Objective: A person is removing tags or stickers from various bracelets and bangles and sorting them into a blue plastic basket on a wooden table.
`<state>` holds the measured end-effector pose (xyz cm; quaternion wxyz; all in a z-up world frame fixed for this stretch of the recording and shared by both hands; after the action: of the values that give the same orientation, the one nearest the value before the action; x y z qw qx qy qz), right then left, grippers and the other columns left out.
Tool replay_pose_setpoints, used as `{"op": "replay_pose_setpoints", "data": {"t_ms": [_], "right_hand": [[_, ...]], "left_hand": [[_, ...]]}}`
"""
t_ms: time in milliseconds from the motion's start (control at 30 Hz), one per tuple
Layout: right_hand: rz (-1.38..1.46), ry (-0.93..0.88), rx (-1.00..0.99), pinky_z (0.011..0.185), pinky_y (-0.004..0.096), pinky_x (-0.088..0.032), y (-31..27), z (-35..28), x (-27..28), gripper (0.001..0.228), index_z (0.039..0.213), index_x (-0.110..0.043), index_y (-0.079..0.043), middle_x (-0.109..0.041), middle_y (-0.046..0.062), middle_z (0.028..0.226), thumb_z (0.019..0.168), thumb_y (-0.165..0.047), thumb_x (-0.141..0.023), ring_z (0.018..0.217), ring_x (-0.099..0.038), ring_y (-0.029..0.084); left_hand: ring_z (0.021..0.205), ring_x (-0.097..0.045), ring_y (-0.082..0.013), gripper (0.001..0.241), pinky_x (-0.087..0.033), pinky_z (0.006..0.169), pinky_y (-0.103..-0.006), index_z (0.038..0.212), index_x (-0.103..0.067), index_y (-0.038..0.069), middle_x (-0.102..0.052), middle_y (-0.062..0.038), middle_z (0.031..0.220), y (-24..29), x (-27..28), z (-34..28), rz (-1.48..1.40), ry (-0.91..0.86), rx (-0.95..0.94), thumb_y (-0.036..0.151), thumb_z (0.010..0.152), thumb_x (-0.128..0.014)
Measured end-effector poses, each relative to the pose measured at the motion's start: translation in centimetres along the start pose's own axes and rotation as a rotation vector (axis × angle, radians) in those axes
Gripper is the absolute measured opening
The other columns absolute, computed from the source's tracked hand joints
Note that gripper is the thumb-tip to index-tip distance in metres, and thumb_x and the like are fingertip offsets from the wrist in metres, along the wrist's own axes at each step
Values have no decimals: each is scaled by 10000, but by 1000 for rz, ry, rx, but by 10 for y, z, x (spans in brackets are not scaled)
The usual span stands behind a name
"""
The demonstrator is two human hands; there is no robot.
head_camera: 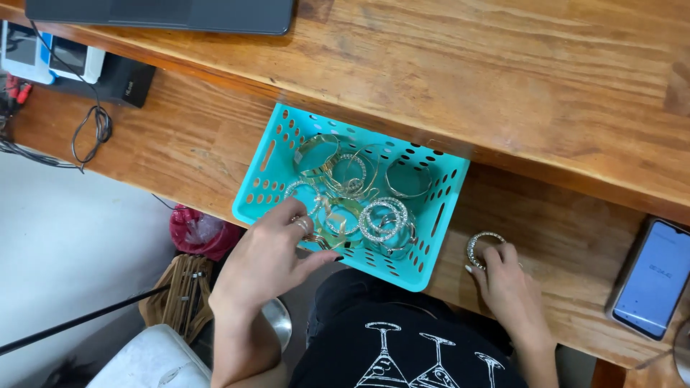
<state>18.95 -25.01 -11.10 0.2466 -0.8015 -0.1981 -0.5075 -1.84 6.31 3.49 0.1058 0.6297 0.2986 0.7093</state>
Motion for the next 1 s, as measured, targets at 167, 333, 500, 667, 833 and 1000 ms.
{"op": "replay_pose_setpoints", "data": {"t_ms": [167,333,500,667,833,1000], "right_hand": [[-95,18,-7,645,594,-575,8,6,2,270,1171,-581,-235,-591,21,1244,998,-433,-518,916,-708,432],[161,356,5,760,415,-524,14,-45,50,219,1211,-644,-139,-682,34,1145,1006,-205,-603,965,-675,258],[717,845,184,636,266,-532,-35,-89,97,228,1155,-674,88,-700,196,1024,1106,-116,-587,837,-735,245],[683,694,483,878,360,-593,-74,-61,112,163,1040,-676,48,-729,188,1028,977,-98,-636,955,-729,292],[487,511,784,795,344,-521,-135,-23,119,129,1011,-707,-48,-715,85,973,973,-158,-652,817,-634,241],[43,595,683,709,390,-469,-156,6,94,145,925,-722,-128,-621,27,821,990,-240,-655,813,-618,264]], "left_hand": [[806,-637,-298,422,-530,664,-451,903,-639,36,-532,-74,1077,-6,-14,16,-10,-149,100,413,873,-826],[791,-636,-311,512,-527,633,-483,895,-680,9,-538,-77,1079,-16,-18,26,44,-186,164,514,901,-762],[954,-668,-358,446,-552,685,-497,994,-747,20,-642,-93,1156,-25,-33,27,101,-209,85,457,902,-745],[1019,-638,-393,523,-463,1018,-526,1117,-726,32,-651,-120,1145,-29,-35,21,217,-111,24,506,896,-740],[985,-643,-368,482,-550,689,-518,1225,-667,72,-669,-119,1073,-18,-31,23,215,-220,78,459,940,-709],[1005,-712,-336,434,-599,802,-416,1267,-696,122,-684,-138,1090,-4,-12,27,214,-106,35,382,922,-745]]}}
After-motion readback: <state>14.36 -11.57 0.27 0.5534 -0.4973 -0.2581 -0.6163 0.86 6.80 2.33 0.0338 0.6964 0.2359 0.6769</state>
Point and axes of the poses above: each hand's wrist, its own z-axis towards the middle knuckle, its own x-axis out of the back of the hand, y = z × x, the point moved 5 cm from there along z, towards the middle knuckle
